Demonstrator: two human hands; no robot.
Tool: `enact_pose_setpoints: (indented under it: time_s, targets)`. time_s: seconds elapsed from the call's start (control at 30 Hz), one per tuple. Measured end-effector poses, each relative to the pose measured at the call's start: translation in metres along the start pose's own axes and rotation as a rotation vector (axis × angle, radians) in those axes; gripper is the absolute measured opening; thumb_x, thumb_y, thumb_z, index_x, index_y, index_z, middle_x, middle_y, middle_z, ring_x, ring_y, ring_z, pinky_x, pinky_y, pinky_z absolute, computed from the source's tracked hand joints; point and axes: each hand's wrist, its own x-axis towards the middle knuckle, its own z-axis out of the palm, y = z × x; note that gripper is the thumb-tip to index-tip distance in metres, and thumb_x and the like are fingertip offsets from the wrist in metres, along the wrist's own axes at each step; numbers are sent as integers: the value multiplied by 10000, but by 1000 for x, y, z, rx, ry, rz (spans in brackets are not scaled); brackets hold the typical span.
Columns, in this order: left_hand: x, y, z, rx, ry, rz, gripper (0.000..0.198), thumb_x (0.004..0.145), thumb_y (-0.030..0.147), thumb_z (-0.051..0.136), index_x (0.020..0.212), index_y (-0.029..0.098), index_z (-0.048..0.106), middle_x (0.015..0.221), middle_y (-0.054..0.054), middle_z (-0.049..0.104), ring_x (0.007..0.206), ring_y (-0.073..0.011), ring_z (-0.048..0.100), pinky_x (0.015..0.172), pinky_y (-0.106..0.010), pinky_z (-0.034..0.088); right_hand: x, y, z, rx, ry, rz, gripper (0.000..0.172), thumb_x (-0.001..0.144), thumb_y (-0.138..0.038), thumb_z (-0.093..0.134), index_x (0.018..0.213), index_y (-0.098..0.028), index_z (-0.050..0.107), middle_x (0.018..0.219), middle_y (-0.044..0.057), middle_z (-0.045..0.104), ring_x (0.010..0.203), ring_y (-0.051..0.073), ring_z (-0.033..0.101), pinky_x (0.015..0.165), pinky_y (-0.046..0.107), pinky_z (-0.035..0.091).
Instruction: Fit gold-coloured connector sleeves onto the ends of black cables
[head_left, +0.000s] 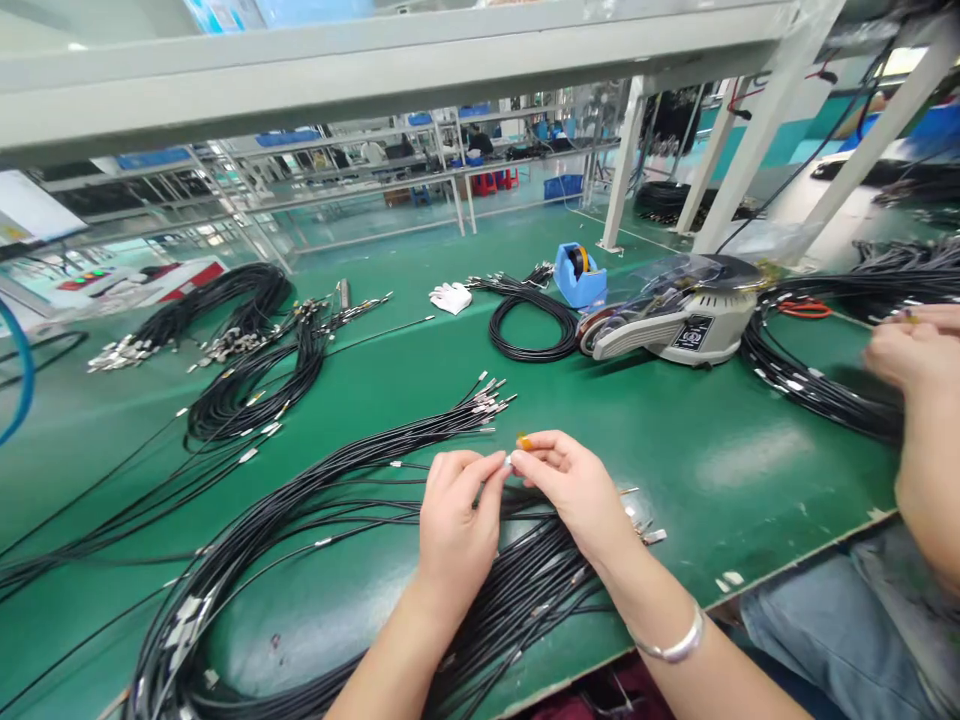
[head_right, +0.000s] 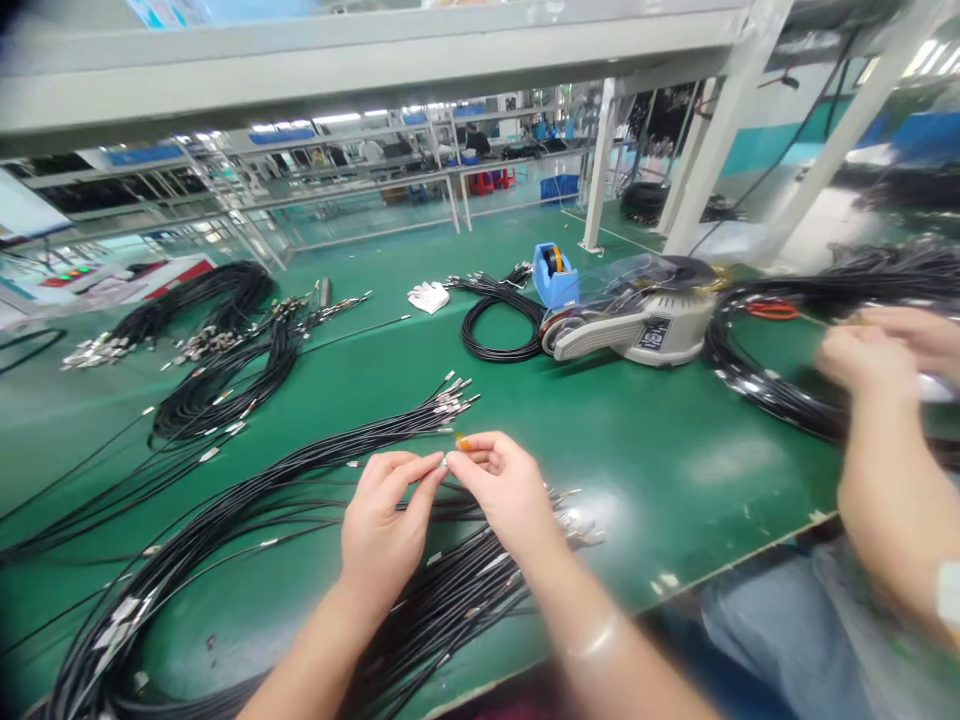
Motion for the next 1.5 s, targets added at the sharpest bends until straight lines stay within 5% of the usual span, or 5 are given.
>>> enact_pose_setpoints:
  time_s: [0.3, 0.5, 0.87, 1.5]
  targets:
    - [-5, 16, -1, -196, -96, -72, 133, 853, 160, 566, 939, 195, 662, 835, -24, 642, 775, -121, 595, 688, -248, 485, -12, -14, -16, -96, 18, -124, 333, 652, -320, 776, 877, -162, 588, 775, 12, 640, 739, 127, 616, 734, 252, 519]
    - [-5, 18, 1, -238, -98, -168, 118, 844, 175, 583, 909, 202, 678, 823, -12, 646, 738, -102, 603, 641, -215, 485, -22, -10, -25, -162, 19, -62, 276, 747, -384, 697, 875, -153, 620, 832, 41, 660, 755, 132, 619, 702, 236, 508]
    - [-13, 19, 0, -203, -86, -122, 148, 855, 151, 570, 968, 193, 656, 845, -27, 626, 757, -108, 593, 669, -240, 502, -34, 1, -6, -180, 5, -23, 245, 764, -390, 677, 783, -149, 639, 746, 29, 647, 715, 132, 601, 696, 241, 490]
    - [-12, 24, -4, -195, -90, -92, 168, 840, 83, 571, 967, 160, 648, 842, -6, 617, 772, -74, 579, 691, -197, 482, -34, 1, -4, -193, 2, -42, 228, 799, -367, 652, 765, -143, 624, 747, 30, 658, 729, 128, 619, 705, 236, 495]
